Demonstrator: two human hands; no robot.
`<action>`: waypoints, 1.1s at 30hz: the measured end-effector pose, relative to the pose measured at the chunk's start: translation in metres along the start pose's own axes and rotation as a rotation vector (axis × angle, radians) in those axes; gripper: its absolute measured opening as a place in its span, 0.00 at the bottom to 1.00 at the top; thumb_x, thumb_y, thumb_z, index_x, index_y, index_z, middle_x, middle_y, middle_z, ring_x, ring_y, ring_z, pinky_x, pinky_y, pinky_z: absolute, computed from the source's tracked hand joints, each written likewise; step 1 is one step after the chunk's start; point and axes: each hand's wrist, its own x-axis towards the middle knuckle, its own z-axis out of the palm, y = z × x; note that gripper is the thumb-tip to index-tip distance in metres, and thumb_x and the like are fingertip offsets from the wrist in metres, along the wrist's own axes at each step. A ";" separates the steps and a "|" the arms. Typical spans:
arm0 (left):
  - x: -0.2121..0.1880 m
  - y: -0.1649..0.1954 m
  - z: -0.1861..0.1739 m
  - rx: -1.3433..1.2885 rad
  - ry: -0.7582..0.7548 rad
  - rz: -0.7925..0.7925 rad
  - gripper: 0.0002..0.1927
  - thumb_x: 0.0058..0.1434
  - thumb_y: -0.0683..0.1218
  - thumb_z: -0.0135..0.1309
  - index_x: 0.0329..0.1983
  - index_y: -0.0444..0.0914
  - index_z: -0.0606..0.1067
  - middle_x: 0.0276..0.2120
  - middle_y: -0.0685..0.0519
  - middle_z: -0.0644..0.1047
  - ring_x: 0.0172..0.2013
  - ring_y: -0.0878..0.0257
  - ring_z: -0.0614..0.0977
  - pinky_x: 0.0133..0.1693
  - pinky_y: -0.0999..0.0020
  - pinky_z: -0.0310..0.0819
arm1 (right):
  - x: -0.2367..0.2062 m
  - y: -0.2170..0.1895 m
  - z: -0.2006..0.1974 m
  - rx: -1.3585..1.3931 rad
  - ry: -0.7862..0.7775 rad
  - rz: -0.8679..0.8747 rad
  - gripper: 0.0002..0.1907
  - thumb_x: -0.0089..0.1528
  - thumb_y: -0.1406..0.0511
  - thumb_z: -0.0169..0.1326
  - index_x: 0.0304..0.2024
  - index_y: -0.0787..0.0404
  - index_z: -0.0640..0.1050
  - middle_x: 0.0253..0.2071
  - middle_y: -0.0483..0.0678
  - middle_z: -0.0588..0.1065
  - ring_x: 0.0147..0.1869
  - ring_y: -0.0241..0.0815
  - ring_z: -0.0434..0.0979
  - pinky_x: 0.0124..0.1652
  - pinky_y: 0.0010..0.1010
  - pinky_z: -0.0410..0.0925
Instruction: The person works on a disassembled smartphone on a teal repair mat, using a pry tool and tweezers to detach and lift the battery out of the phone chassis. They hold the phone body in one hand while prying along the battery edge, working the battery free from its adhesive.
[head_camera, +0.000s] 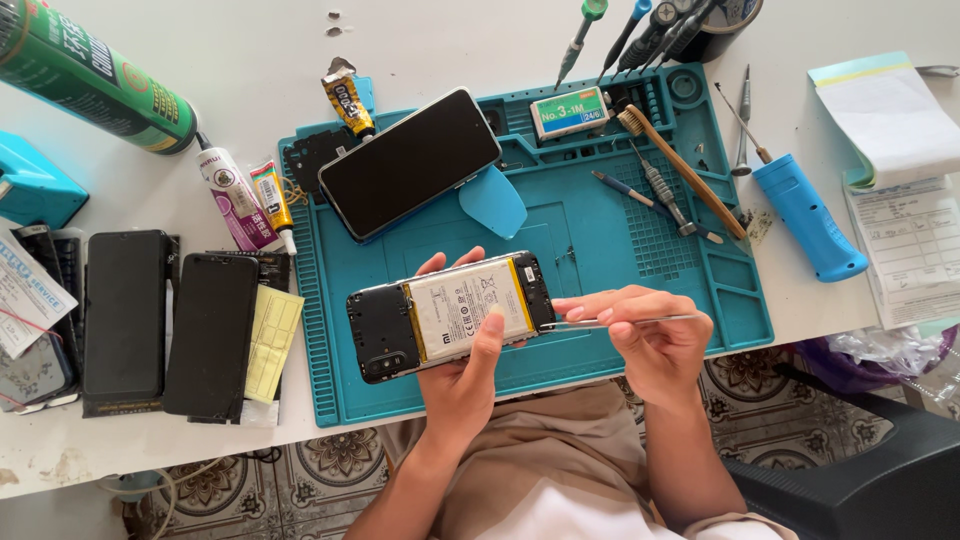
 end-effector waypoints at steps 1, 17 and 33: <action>0.000 -0.001 0.001 0.001 -0.001 0.002 0.35 0.68 0.38 0.53 0.74 0.37 0.52 0.69 0.38 0.65 0.60 0.55 0.78 0.46 0.62 0.86 | 0.000 -0.001 -0.001 -0.012 -0.006 0.000 0.05 0.71 0.70 0.56 0.44 0.67 0.77 0.42 0.63 0.81 0.52 0.61 0.85 0.55 0.60 0.78; 0.000 -0.001 0.001 0.003 -0.013 -0.003 0.35 0.68 0.38 0.52 0.75 0.37 0.51 0.70 0.39 0.64 0.60 0.56 0.78 0.46 0.62 0.85 | 0.002 -0.002 -0.001 -0.018 -0.006 -0.003 0.06 0.70 0.68 0.57 0.45 0.67 0.78 0.43 0.63 0.81 0.52 0.63 0.85 0.54 0.59 0.79; 0.000 -0.002 0.001 0.014 -0.016 -0.004 0.35 0.68 0.37 0.52 0.75 0.37 0.52 0.70 0.39 0.64 0.60 0.56 0.77 0.47 0.62 0.85 | 0.003 -0.004 0.000 -0.088 -0.006 -0.007 0.06 0.69 0.67 0.58 0.44 0.66 0.78 0.43 0.62 0.81 0.52 0.61 0.85 0.53 0.54 0.80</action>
